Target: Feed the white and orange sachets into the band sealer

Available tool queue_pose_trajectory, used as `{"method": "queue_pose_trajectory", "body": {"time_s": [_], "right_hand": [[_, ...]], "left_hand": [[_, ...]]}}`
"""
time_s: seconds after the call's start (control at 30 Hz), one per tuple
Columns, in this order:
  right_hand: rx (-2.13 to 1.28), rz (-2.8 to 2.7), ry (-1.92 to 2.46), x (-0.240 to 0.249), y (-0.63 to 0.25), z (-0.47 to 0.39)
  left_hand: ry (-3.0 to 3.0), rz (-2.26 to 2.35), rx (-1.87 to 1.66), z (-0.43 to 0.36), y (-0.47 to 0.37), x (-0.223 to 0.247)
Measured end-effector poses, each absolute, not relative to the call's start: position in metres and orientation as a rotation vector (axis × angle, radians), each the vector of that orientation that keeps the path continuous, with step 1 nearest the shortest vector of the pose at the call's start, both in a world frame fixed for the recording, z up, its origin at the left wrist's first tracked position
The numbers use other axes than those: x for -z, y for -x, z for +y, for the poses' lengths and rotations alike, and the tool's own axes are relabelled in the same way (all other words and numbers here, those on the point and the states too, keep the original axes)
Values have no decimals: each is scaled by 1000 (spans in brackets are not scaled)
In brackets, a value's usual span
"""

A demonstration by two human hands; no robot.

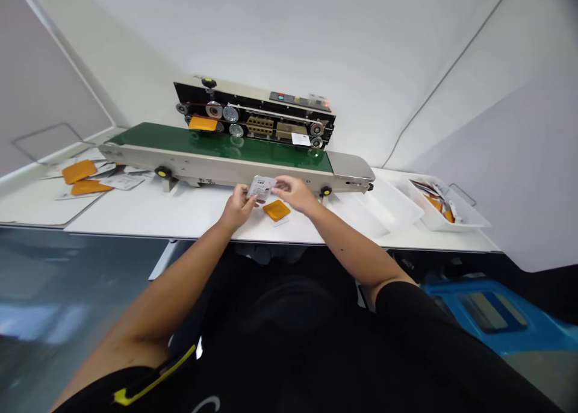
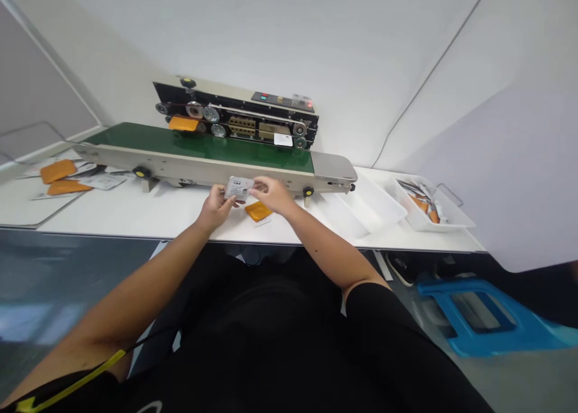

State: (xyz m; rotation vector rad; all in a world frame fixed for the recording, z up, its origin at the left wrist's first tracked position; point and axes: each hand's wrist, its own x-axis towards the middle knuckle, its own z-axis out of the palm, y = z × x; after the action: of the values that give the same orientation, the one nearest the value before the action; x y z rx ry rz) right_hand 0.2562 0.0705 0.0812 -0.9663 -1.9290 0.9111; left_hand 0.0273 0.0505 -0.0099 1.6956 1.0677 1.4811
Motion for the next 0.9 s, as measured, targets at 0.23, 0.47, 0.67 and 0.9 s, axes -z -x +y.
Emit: {"method": "queue_pose_trajectory", "body": {"time_s": [0.23,0.47,0.67,0.9], "right_hand": [[-1096,-1593,881,-95,-251,91],[-819,-1177,1257,-171,-355,174],[-914,-1119,1489,-172,-376,204],[-771,-1341,1508,-177,-353,205]], "left_hand": [[-2238,1095,-1079,43,-31,-5],[-2607,1155,-477,47,-38,-8],[-2670,1114,-632,47,-36,-3],[-2664,1063,-1102,47,-31,-5]]}}
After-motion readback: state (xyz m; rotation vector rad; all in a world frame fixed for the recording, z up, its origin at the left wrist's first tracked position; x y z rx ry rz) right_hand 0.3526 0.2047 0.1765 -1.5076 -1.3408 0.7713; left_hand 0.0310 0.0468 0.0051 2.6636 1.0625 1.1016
